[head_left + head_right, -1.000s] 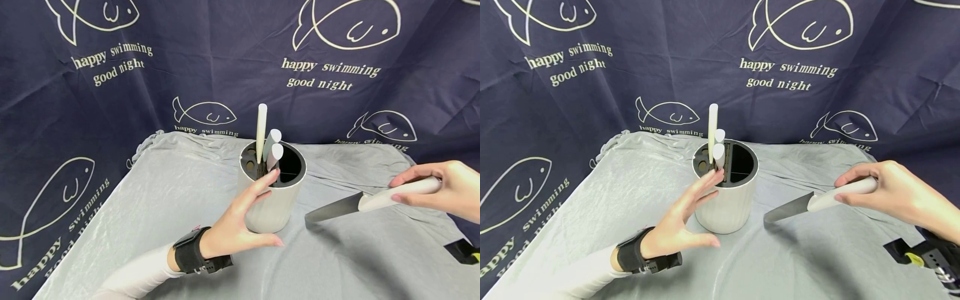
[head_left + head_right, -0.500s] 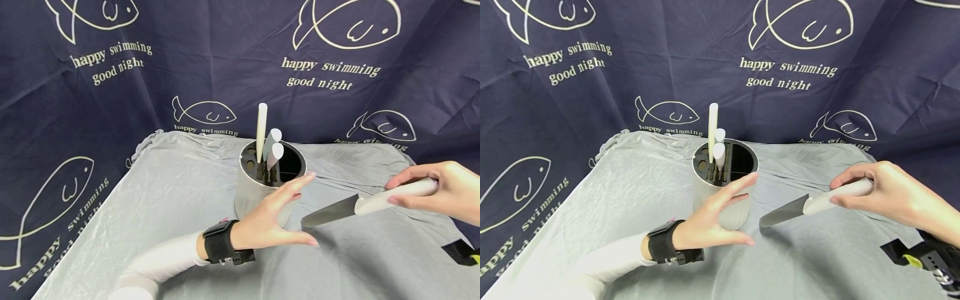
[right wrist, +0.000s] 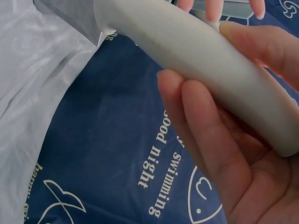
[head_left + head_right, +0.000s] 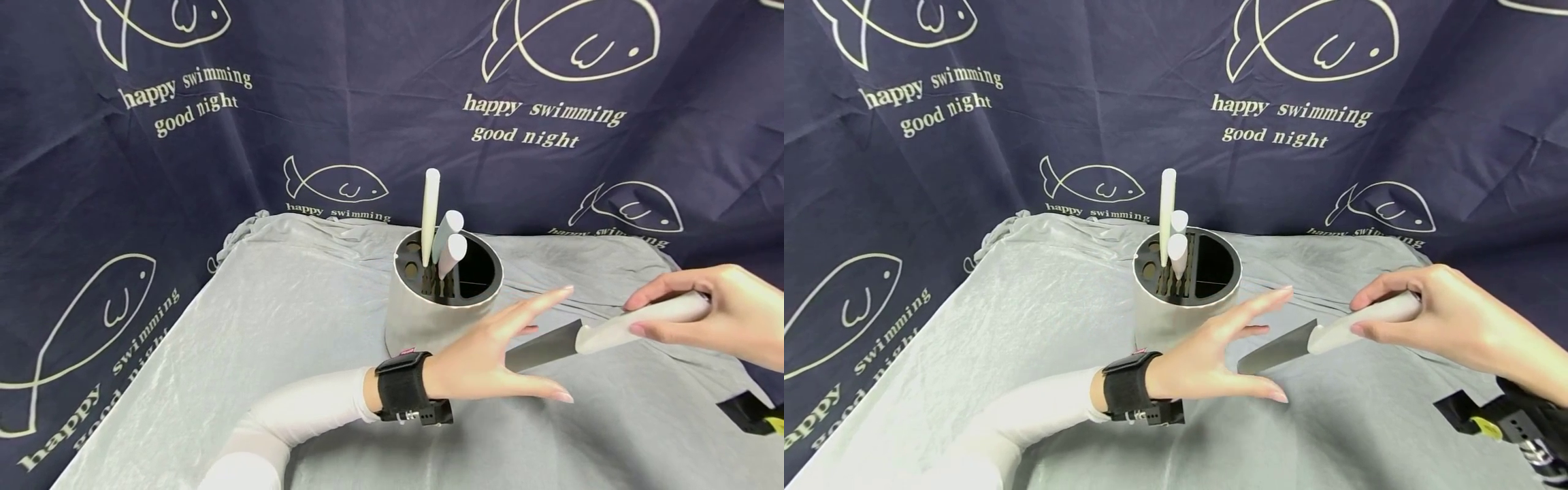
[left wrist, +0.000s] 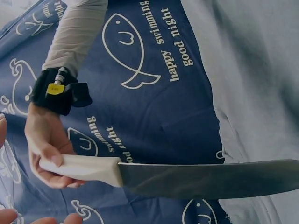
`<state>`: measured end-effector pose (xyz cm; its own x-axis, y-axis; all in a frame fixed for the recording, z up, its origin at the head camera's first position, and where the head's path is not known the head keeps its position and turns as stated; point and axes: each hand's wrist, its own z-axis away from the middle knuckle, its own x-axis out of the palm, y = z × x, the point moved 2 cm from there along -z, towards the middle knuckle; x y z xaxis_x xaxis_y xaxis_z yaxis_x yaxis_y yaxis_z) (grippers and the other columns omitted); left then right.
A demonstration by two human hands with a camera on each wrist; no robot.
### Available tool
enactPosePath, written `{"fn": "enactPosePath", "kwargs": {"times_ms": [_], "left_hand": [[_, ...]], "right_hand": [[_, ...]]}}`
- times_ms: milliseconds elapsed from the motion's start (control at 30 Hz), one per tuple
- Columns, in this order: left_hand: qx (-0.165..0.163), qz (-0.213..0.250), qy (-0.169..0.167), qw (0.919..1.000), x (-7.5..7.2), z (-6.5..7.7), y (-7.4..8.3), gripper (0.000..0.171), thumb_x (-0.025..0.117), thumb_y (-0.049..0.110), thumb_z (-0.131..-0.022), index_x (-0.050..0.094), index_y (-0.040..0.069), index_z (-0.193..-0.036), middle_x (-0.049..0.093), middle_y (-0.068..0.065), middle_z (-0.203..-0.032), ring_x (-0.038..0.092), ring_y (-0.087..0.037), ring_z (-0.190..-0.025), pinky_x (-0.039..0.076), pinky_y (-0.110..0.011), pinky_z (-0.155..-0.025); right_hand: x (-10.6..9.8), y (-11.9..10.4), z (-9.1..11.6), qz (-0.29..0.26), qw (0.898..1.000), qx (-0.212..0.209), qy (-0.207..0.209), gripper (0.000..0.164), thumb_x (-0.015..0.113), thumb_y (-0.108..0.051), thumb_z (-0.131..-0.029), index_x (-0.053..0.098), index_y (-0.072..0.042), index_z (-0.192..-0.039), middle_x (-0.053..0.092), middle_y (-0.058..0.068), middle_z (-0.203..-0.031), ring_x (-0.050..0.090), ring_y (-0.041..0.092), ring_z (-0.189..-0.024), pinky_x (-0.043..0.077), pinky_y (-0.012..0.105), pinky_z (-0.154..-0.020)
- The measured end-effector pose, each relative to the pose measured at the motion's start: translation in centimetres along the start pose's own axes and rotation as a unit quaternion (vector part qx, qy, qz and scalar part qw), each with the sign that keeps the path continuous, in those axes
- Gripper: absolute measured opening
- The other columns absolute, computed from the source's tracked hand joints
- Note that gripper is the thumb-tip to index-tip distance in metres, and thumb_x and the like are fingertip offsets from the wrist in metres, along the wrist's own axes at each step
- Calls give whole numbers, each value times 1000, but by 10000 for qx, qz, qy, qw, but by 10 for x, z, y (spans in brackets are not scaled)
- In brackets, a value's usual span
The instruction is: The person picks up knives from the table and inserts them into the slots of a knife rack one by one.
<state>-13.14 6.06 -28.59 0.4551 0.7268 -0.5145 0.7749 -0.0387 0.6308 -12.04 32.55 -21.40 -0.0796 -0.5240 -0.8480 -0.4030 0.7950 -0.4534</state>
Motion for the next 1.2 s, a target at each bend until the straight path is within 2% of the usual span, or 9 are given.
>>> {"fn": "enactPosePath", "kwargs": {"times_ms": [233, 367, 667, 900, 1000, 1067, 1200], "left_hand": [[-333, 434, -381, 9978, 18, -15, -10, 99, 82, 15, -79, 19, 16, -155, 26, 4, -158, 29, 4, -138, 40, -9, -100], [-513, 219, -512, 9971, 26, -22, -15, 95, 80, 18, -82, 19, 16, -155, 30, 4, -157, 32, 5, -135, 40, -5, -96], [-521, 21, -433, 9977, 30, -30, -21, 82, 73, 17, -88, 24, 16, -154, 45, 0, -148, 40, 8, -129, 41, -3, -91], [-276, -223, -307, 9989, 32, -32, -22, 71, 73, 13, -88, 37, 8, -149, 54, -6, -139, 49, 2, -122, 43, -1, -86], [-333, -378, -374, 9980, 32, -34, -22, 68, 71, 13, -90, 37, 8, -149, 56, -4, -138, 49, 5, -120, 42, 0, -84], [-388, -452, -394, 9974, 33, -34, -22, 66, 69, 12, -91, 38, 8, -149, 56, -3, -137, 50, 6, -118, 42, 1, -84], [-444, -339, -333, 9979, 34, -34, -23, 62, 66, 7, -92, 40, 7, -148, 60, -4, -133, 53, 6, -115, 42, 1, -83]], "right_hand": [[3, -2, -4, -26, 9999, -45, -102, 32, 87, -5, -66, 73, -24, -87, 64, -12, -63, 49, 4, -51, 32, 21, -45], [5, -3, -4, -46, 9998, -141, -134, 33, 87, -4, -66, 73, -24, -87, 64, -13, -64, 50, 4, -50, 33, 21, -44], [7, -5, -7, 32, 9989, -414, -223, 35, 88, -4, -64, 73, -25, -88, 66, -14, -71, 52, 3, -56, 35, 17, -48], [7, -9, -9, 458, 9963, -686, -246, 38, 89, -6, -64, 72, -29, -89, 66, -16, -73, 52, 2, -57, 37, 15, -48], [7, -10, -9, 645, 9946, -788, -217, 39, 89, -7, -63, 71, -30, -89, 66, -18, -74, 52, 1, -58, 37, 14, -49], [7, -10, -9, 587, 9951, -765, -239, 38, 89, -7, -64, 71, -30, -89, 66, -17, -73, 52, 1, -58, 37, 15, -49], [8, -11, -9, 486, 9955, -761, -292, 37, 88, -7, -65, 71, -29, -89, 66, -16, -74, 53, 1, -59, 38, 15, -50]]}}
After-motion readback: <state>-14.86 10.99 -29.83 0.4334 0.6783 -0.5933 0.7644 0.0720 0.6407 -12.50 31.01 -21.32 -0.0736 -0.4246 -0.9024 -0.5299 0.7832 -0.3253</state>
